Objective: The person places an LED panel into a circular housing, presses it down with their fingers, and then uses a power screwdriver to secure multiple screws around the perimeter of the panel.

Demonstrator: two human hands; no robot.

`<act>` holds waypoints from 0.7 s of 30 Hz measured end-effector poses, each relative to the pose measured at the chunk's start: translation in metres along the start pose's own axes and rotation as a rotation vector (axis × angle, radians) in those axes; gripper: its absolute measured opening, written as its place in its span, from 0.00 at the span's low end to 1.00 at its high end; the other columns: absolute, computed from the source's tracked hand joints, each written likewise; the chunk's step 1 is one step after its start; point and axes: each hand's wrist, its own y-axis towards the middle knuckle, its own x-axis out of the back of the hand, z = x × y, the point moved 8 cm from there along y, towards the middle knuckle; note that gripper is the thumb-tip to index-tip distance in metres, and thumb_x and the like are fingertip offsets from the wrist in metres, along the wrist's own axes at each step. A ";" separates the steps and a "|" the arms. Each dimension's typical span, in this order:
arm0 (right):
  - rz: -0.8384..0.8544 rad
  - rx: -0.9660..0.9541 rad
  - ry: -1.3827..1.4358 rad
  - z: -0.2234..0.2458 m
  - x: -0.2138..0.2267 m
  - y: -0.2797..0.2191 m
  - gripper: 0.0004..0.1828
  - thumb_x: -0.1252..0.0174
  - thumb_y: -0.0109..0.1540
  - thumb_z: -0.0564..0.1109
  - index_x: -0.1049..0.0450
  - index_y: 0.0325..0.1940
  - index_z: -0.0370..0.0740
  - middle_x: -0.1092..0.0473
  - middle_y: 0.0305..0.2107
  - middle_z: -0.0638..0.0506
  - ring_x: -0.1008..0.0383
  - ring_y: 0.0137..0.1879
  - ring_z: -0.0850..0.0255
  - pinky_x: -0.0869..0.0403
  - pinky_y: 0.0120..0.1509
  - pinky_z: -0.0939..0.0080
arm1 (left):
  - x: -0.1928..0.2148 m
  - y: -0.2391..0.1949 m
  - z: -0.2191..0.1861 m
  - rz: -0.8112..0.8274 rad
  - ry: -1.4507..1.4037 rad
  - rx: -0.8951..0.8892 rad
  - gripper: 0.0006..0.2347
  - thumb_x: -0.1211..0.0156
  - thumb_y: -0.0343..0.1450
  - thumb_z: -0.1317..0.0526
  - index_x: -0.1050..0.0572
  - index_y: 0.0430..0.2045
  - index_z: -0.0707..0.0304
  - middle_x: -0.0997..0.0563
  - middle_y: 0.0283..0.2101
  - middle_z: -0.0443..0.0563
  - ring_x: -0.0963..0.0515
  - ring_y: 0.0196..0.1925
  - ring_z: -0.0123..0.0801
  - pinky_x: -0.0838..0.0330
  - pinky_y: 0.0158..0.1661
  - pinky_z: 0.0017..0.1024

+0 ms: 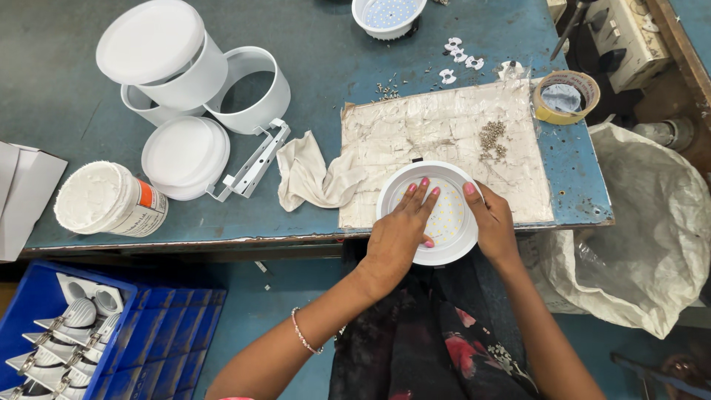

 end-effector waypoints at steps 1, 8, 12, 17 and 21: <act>-0.002 -0.006 -0.004 -0.001 0.000 0.000 0.27 0.53 0.72 0.58 0.26 0.57 0.30 0.23 0.40 0.50 0.27 0.45 0.69 0.27 0.49 0.68 | -0.001 0.000 -0.001 0.003 -0.012 0.013 0.40 0.26 0.57 0.65 0.39 0.67 0.63 0.40 0.73 0.60 0.37 0.73 0.46 0.29 0.57 0.34; -0.020 0.025 -0.038 0.000 0.002 -0.004 0.25 0.52 0.73 0.56 0.25 0.55 0.29 0.24 0.38 0.49 0.28 0.43 0.70 0.28 0.48 0.69 | 0.000 0.000 0.000 0.034 -0.024 -0.003 0.39 0.26 0.57 0.65 0.36 0.66 0.62 0.38 0.72 0.57 0.37 0.73 0.46 0.28 0.57 0.34; -0.013 0.037 -0.046 0.001 0.003 -0.004 0.24 0.51 0.72 0.55 0.25 0.56 0.30 0.24 0.37 0.51 0.28 0.43 0.70 0.28 0.47 0.69 | 0.001 0.002 -0.002 0.092 -0.011 -0.031 0.38 0.26 0.56 0.64 0.35 0.65 0.61 0.38 0.72 0.56 0.36 0.72 0.49 0.28 0.56 0.36; -0.006 -0.014 -0.117 -0.010 0.009 -0.004 0.26 0.50 0.72 0.57 0.23 0.51 0.29 0.25 0.32 0.50 0.30 0.37 0.70 0.29 0.41 0.68 | 0.005 0.000 -0.006 0.122 -0.001 -0.087 0.34 0.28 0.58 0.66 0.32 0.63 0.61 0.37 0.72 0.55 0.36 0.72 0.52 0.27 0.55 0.37; 0.037 -0.027 -0.133 -0.018 0.014 -0.002 0.27 0.50 0.71 0.59 0.23 0.50 0.29 0.24 0.31 0.51 0.29 0.37 0.71 0.29 0.40 0.69 | 0.007 0.001 -0.006 0.106 0.006 -0.138 0.32 0.30 0.58 0.70 0.29 0.61 0.61 0.36 0.72 0.55 0.35 0.71 0.53 0.28 0.56 0.39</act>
